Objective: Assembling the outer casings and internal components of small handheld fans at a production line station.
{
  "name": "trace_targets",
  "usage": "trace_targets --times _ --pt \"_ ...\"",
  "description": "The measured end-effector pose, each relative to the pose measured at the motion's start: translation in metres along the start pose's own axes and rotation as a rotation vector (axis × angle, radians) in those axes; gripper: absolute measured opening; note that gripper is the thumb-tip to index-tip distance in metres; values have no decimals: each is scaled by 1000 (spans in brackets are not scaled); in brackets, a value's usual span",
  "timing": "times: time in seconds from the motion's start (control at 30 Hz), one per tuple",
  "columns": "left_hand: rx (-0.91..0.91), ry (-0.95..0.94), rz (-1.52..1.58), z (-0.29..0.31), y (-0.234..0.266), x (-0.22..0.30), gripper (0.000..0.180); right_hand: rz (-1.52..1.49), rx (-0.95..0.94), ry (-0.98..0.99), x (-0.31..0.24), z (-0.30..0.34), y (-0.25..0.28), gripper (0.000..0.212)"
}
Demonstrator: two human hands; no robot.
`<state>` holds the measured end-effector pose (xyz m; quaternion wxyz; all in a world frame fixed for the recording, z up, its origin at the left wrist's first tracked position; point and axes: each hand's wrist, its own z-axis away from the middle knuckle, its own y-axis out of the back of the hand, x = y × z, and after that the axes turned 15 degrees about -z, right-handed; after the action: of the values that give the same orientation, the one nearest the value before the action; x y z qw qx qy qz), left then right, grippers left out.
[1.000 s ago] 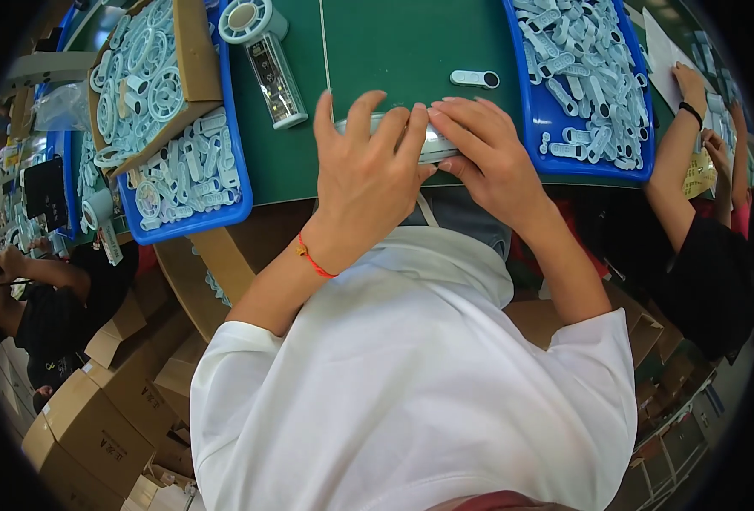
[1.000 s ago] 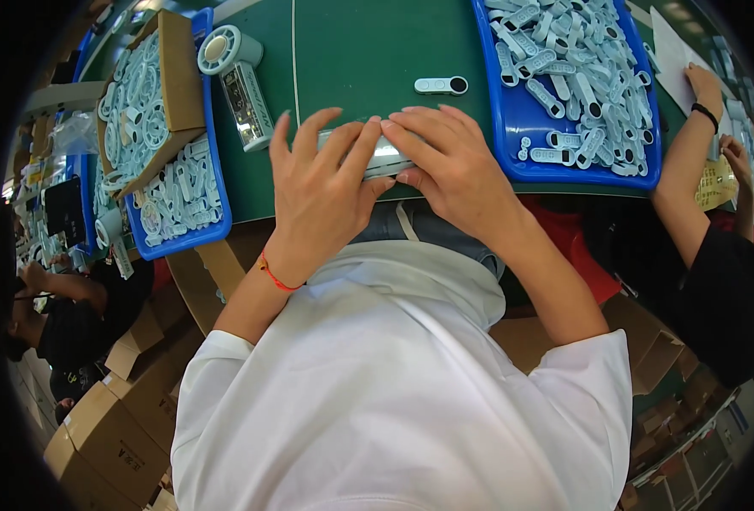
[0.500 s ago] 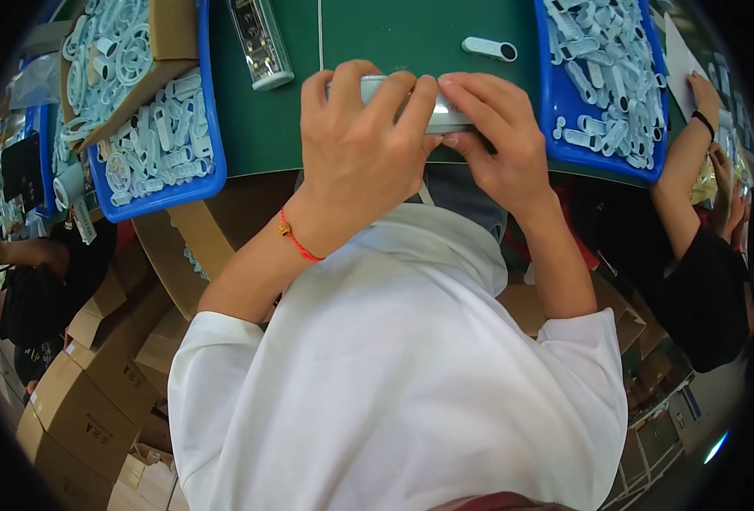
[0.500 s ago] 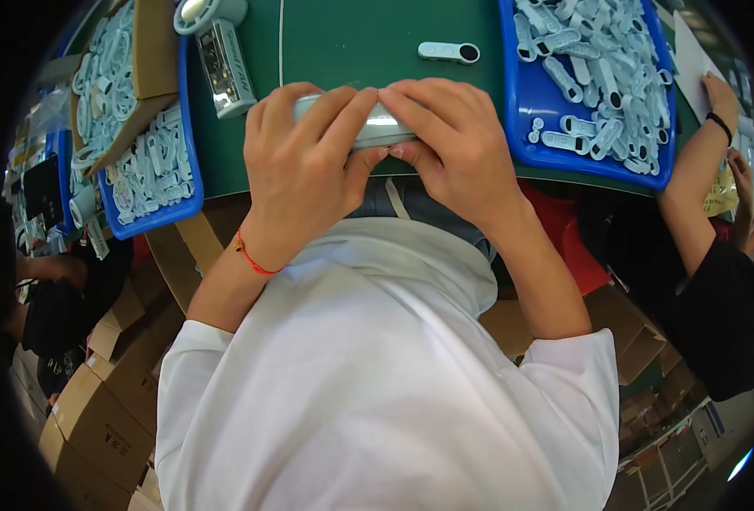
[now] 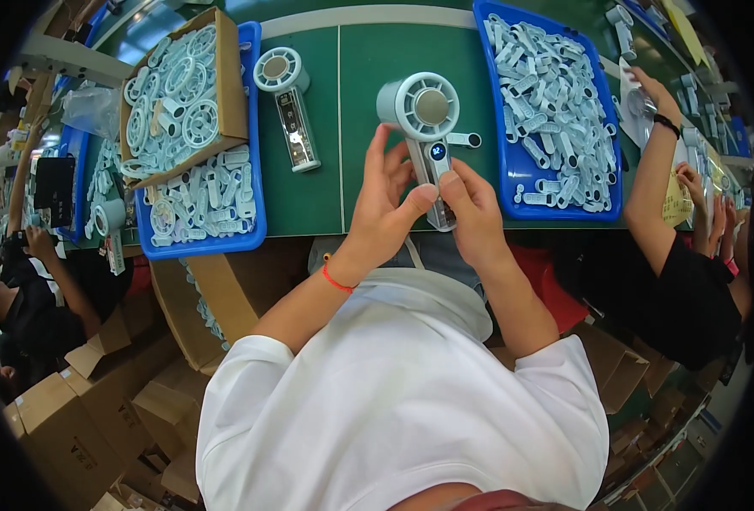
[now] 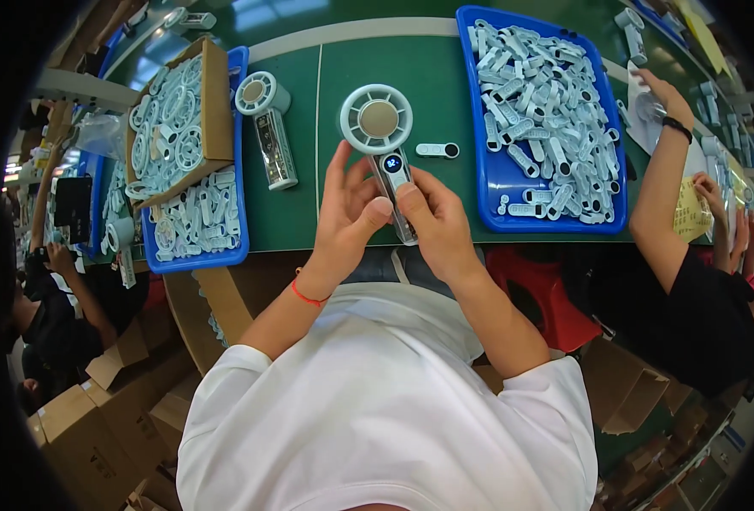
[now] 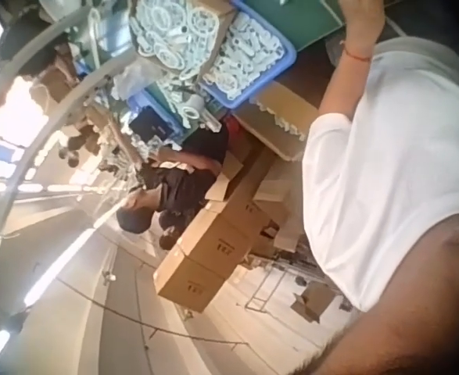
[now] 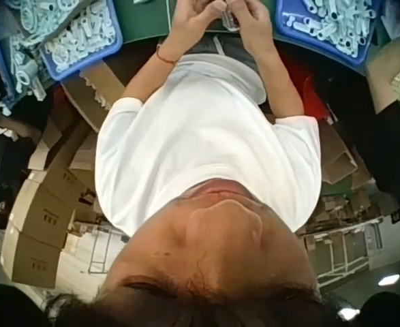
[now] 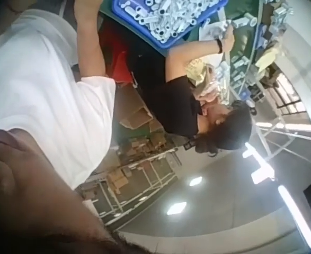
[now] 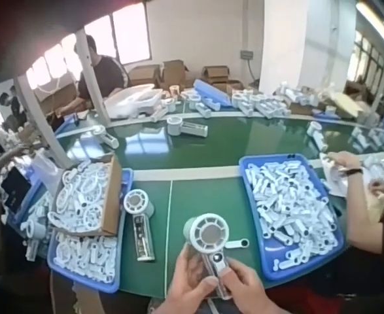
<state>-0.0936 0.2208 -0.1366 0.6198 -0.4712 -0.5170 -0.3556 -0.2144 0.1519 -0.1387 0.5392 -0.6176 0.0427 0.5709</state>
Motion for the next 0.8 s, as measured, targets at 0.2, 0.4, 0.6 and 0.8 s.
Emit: trace_targets --times 0.2,0.4,0.6,0.8 --pt "-45 -35 35 -8 2 -1 89 82 -32 127 9 -1 3 54" --pt "-74 -36 16 -11 4 2 92 55 -21 169 9 3 -3 53" --pt "-95 -23 -14 -15 5 4 97 44 -45 172 9 1 -2 52" --pt "-117 -48 -54 -24 3 5 96 51 -50 185 7 -4 2 53"
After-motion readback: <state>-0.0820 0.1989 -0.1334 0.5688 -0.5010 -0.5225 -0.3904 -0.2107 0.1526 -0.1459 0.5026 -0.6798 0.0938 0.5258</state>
